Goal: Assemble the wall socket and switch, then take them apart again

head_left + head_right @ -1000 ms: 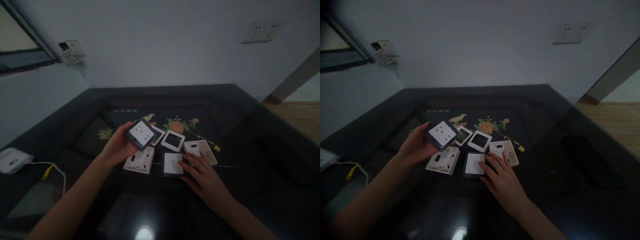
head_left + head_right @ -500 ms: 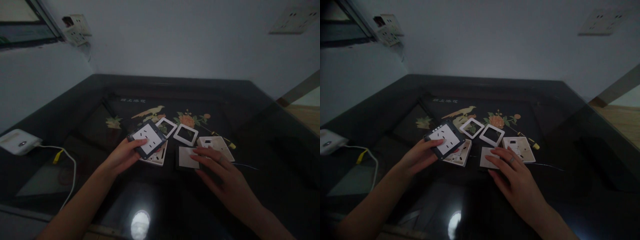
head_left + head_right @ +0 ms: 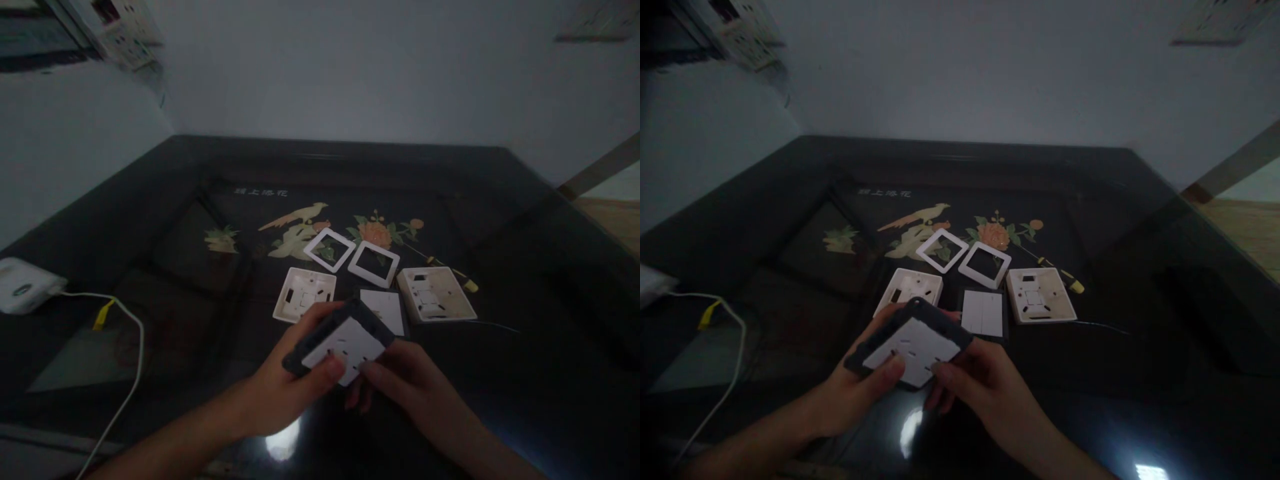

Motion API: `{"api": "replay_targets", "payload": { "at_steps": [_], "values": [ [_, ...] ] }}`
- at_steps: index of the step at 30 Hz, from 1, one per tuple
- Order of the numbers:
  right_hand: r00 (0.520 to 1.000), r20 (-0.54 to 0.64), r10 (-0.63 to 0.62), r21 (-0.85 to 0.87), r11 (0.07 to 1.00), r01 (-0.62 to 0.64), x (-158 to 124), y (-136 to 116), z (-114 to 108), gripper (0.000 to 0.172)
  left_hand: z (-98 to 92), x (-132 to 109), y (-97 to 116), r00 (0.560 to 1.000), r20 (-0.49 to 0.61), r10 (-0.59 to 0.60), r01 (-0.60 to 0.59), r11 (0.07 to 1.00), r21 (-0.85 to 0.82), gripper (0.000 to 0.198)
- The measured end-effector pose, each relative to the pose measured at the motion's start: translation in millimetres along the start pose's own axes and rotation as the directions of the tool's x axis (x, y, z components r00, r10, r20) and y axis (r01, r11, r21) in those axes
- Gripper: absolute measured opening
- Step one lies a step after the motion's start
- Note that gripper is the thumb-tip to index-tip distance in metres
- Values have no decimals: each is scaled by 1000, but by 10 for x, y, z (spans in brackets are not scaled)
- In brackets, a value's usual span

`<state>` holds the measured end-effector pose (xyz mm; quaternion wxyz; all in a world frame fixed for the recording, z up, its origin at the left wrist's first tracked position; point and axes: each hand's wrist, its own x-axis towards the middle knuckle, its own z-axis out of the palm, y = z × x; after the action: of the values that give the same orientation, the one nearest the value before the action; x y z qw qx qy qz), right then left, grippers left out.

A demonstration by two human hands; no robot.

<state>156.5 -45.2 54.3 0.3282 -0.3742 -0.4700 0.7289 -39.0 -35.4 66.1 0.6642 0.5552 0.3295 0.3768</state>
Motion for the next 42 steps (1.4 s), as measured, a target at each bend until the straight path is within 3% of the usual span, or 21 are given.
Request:
{"api": "replay_targets", "payload": {
  "at_steps": [2, 6, 10, 12, 13, 15, 17, 22, 33, 42],
  "values": [
    [997, -66, -27, -3, 1000, 26, -4, 11, 1, 31, 24, -8, 30, 996, 80, 49, -55, 995, 84, 39],
    [988, -142, -56, -27, 998, 53, -10, -8, -14, 29, -49, 43, 44, 972, 152, 176, -219, 915, 339, 59],
    [964, -260, -50, -101, 995, 24, -8, -73, -77, 30, -241, 120, 43, 964, 198, 178, -241, 898, 368, 79],
    [941, -335, -56, -132, 991, 12, -17, -126, -119, 33, -379, 185, 44, 978, 53, 201, -205, 902, 381, 67],
    [931, -359, -60, -148, 989, 6, -26, -152, -138, 34, -454, 227, 38, 975, -79, 209, -158, 895, 417, 54],
    [936, -348, -43, -179, 984, -21, -52, -187, -162, 35, -603, 322, 5, 912, -340, 229, -16, 849, 528, 34],
    [960, -281, -8, -205, 977, -52, -79, -190, -164, 37, -726, 410, -56, 871, -434, 232, 76, 807, 586, 30],
    [993, -111, 31, -232, 971, -56, -92, -120, -118, 38, -817, 511, -193, 910, -398, 116, 158, 791, 591, 31],
    [965, -250, -75, -341, 940, -16, -29, -149, -163, 30, -722, 462, -73, 953, -303, -29, 211, 781, 588, 23],
    [969, -226, -98, -380, 925, 5, 10, -110, -251, 26, -595, 394, -117, 982, -179, -54, 163, 711, 684, 21]
  ]
}}
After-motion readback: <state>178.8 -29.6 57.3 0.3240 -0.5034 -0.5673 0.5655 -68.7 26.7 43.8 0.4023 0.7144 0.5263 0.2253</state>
